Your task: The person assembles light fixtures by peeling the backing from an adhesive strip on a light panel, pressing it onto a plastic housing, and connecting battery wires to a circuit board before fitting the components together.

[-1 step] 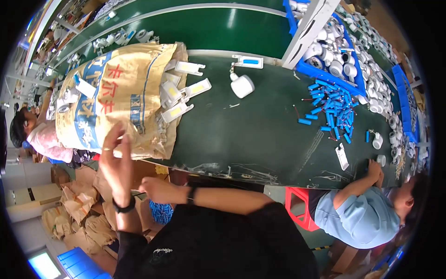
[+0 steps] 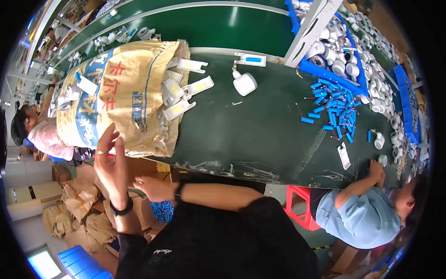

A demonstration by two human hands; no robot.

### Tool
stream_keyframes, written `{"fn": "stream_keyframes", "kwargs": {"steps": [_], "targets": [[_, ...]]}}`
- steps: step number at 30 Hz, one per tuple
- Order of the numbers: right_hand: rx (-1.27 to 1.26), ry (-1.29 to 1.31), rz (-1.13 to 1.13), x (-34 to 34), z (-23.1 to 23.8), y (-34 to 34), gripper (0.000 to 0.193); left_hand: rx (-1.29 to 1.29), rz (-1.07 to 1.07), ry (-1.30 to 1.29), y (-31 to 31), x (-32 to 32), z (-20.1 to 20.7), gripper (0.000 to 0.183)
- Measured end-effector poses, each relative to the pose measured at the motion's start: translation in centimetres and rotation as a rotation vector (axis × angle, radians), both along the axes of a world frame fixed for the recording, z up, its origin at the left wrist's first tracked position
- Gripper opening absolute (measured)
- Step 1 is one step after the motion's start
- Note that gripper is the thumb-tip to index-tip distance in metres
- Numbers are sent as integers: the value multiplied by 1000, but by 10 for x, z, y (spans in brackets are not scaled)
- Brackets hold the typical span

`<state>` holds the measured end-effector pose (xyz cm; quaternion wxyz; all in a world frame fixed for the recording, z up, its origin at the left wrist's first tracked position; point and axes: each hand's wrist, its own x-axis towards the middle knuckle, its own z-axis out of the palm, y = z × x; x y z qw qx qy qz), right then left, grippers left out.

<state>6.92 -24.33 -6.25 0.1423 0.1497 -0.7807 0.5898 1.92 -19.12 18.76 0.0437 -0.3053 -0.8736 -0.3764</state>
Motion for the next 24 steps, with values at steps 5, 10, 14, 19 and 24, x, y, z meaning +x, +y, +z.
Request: {"fn": "stream_keyframes", "kwargs": {"steps": [5, 10, 14, 19, 24], "targets": [[375, -176, 109, -6, 13, -15, 48, 15, 49, 112, -62, 9, 2, 30], [415, -243, -370, 60, 127, 125, 8, 103, -10, 63, -53, 17, -41, 25], [564, 2, -1035, 11, 114, 195, 24, 315, -7, -188, -41, 23, -72, 21], [651, -126, -816, 12, 71, 197, 38, 263, -76, -703, -35, 45, -77, 33], [186, 128, -676, 98, 116, 199, 37, 744, -275, -1511, -3, 41, -124, 76]]}}
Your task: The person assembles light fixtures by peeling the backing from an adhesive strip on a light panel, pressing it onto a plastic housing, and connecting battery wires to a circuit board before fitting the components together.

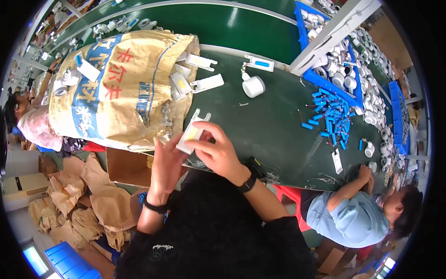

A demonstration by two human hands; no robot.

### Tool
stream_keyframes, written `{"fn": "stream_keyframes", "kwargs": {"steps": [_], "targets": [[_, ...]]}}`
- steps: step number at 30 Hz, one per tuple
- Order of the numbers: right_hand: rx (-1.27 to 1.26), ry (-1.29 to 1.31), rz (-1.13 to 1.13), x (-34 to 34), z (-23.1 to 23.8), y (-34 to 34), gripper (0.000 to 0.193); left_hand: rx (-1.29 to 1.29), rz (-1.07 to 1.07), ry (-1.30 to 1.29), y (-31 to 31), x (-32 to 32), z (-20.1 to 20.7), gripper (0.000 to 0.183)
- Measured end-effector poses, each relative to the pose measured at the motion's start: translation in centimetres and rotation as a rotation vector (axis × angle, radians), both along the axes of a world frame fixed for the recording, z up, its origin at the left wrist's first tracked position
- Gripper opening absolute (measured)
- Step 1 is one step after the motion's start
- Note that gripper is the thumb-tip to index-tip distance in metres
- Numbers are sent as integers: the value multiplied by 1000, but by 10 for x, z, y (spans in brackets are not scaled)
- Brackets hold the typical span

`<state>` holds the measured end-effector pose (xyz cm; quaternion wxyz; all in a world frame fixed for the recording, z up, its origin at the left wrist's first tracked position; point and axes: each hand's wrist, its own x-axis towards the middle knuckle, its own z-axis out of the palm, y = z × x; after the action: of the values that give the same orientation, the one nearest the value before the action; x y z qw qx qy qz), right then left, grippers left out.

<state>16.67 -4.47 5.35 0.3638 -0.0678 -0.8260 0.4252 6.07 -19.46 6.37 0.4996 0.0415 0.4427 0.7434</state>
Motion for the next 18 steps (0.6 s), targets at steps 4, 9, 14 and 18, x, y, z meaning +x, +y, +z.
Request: {"fn": "stream_keyframes", "kwargs": {"steps": [4, 9, 14, 18], "targets": [[47, -78, -92, 34, -5, 8, 38, 120, -221, -315, 65, 14, 8, 64], [42, -141, -421, 77, 14, 15, 39, 108, -241, -198, 99, 43, -2, 47], [170, -150, -435, 89, 15, 32, 26, 90, -260, -206, 117, 61, 4, 46], [162, -153, -428, 96, 9, 39, 24, 51, -281, -184, 126, 71, 9, 45]]}}
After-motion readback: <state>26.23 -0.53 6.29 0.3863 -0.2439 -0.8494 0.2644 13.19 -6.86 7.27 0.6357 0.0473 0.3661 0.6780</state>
